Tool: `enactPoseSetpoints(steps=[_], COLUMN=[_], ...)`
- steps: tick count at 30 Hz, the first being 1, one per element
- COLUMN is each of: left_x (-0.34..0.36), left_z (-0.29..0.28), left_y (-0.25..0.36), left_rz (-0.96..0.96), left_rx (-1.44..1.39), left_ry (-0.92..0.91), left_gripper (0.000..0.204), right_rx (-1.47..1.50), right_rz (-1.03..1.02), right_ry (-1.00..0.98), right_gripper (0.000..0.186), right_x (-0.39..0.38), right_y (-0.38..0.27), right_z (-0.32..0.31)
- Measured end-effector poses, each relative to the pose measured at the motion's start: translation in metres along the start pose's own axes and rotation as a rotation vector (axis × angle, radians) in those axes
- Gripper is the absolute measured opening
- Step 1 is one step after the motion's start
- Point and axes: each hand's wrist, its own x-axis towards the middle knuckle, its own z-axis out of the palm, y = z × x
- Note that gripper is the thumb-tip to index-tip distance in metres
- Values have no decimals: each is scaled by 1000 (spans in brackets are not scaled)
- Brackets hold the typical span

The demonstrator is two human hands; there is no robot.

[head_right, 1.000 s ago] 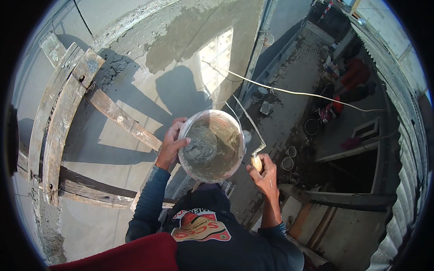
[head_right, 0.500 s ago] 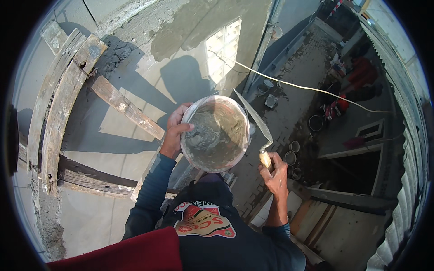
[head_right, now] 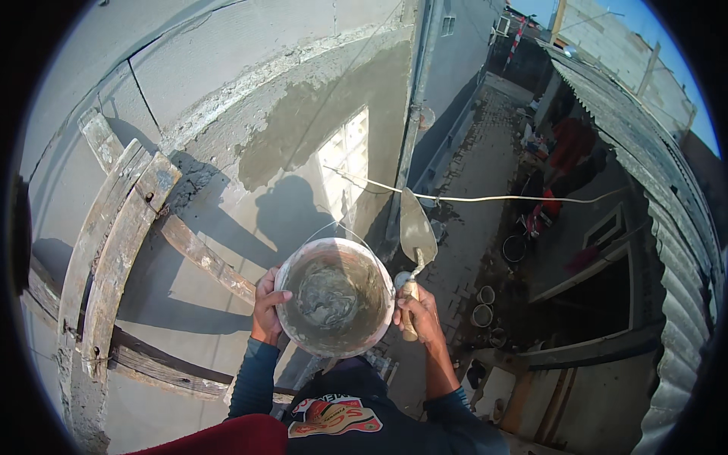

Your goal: The person applies plaster to a wall using a trowel and a bucket. They scoop the plaster mixture from the bucket and spread it onto the wall surface in several layers.

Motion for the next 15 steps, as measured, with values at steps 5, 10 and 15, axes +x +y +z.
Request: enactPoseSetpoints(steps=[5, 10, 15], left_x=[-7, -12, -16], left_z=[-23, -27, -40], left_y=[-10, -12, -19], left_rz=[-67, -76, -121], left_rx=[-49, 16, 111], left_ry=[60, 87, 76], left_gripper=[44, 47, 45], right_rx=[95, 274, 332], right_rz=[78, 82, 170], right_ry=[-128, -138, -215], right_gripper=[21, 22, 23], right_x=[9, 7, 8], right_y=[-11, -23, -31], right_z=[-1, 6, 6])
